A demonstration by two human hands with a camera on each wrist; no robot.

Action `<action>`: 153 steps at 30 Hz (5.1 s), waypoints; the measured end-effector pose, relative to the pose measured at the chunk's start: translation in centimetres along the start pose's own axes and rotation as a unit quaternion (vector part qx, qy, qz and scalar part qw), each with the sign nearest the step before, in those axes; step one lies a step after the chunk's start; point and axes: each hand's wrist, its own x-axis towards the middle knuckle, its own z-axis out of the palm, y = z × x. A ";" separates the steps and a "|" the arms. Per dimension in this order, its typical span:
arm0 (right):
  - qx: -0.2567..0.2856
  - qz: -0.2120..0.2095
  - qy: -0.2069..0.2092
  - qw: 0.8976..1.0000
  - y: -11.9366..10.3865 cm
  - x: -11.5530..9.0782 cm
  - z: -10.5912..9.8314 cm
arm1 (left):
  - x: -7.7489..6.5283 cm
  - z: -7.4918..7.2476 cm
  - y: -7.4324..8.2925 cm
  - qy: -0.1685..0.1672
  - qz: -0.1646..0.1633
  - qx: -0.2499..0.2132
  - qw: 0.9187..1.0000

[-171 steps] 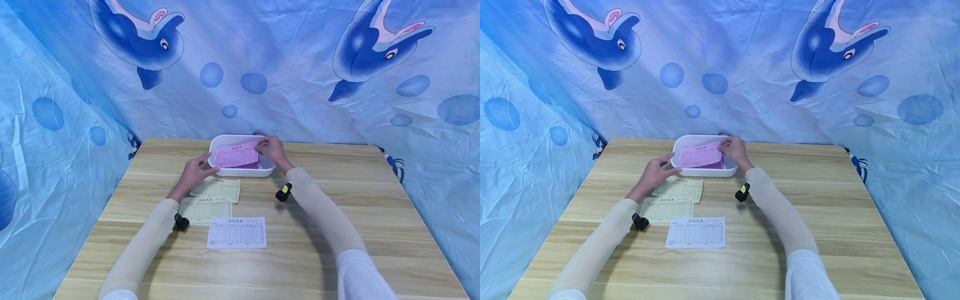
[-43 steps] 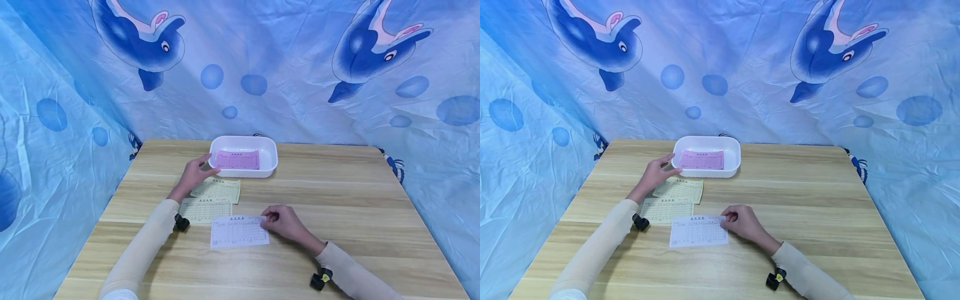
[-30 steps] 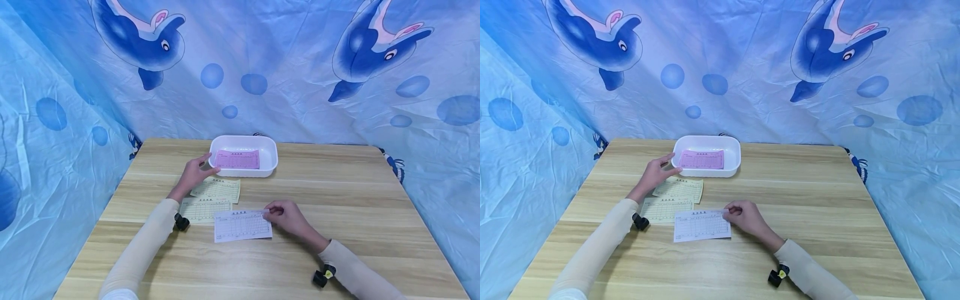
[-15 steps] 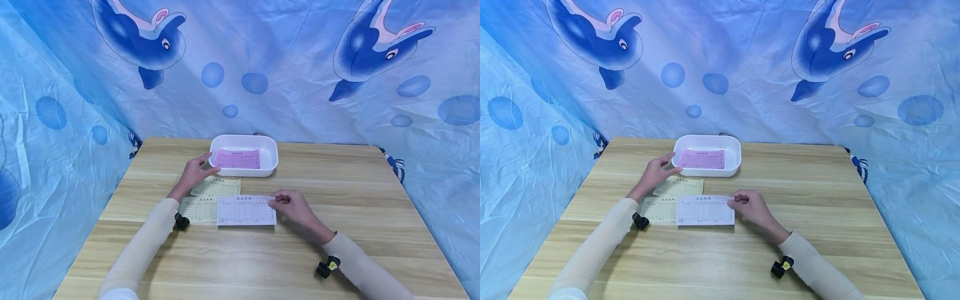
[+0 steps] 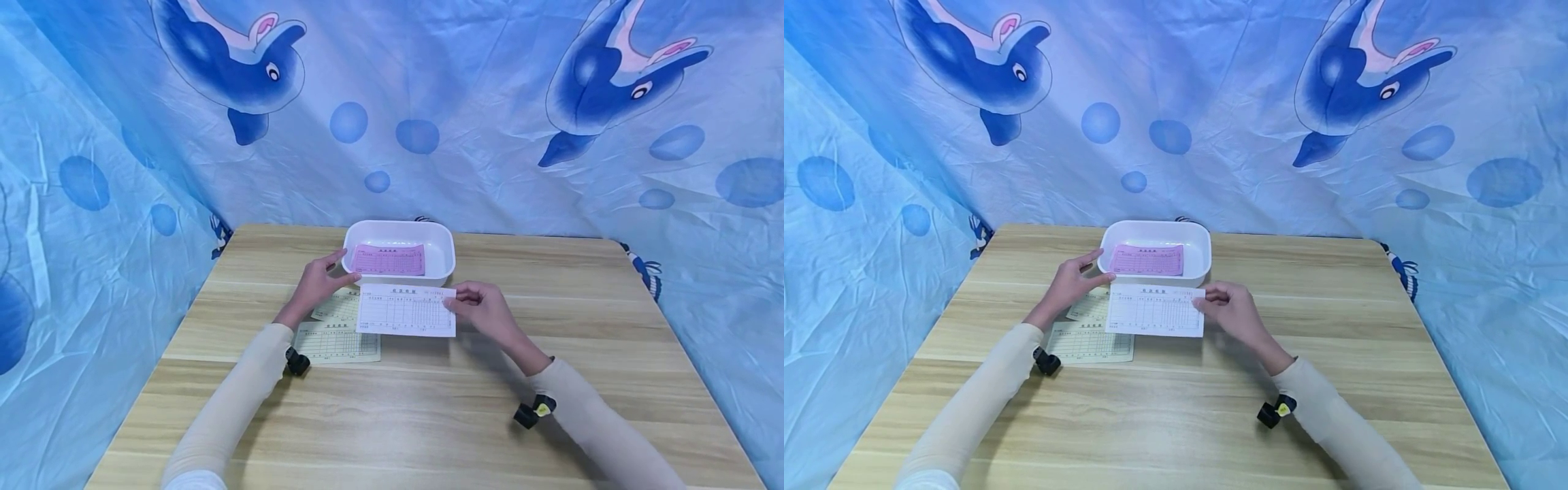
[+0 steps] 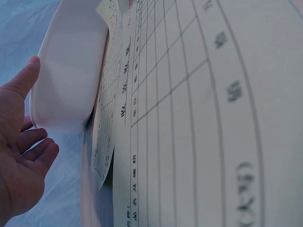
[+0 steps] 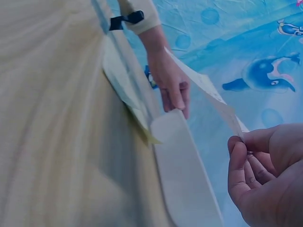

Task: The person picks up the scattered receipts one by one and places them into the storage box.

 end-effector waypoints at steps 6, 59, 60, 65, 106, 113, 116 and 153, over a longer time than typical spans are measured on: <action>0.023 0.010 0.032 0.999 -1.0 1.4 -0.7 | 0.0 0.1 0.0 0.007 0.002 -0.005 1.000; -0.020 0.029 0.091 0.995 0.1 15.5 1.0 | -0.2 0.0 0.2 0.006 -0.003 0.005 1.000; -0.028 0.030 0.091 0.995 0.2 15.6 1.1 | -0.2 0.0 0.2 0.005 -0.003 0.005 1.000; -0.049 0.043 0.084 0.994 0.4 16.0 1.7 | -0.2 0.0 0.3 0.006 -0.007 -0.001 1.000; -0.024 0.011 0.077 0.997 -1.3 15.3 0.2 | 0.0 -0.2 0.1 0.001 -0.007 -0.009 1.000; -0.008 -0.049 0.054 0.997 -3.0 12.6 0.2 | 0.0 -0.1 0.2 0.002 -0.005 -0.010 1.000; -0.013 -0.068 0.031 0.997 -3.5 11.2 0.8 | 0.0 -0.1 0.2 0.003 -0.006 -0.010 1.000; -0.068 -0.052 -0.109 0.990 2.7 4.1 12.4 | -0.2 0.2 0.0 0.009 0.002 -0.009 1.000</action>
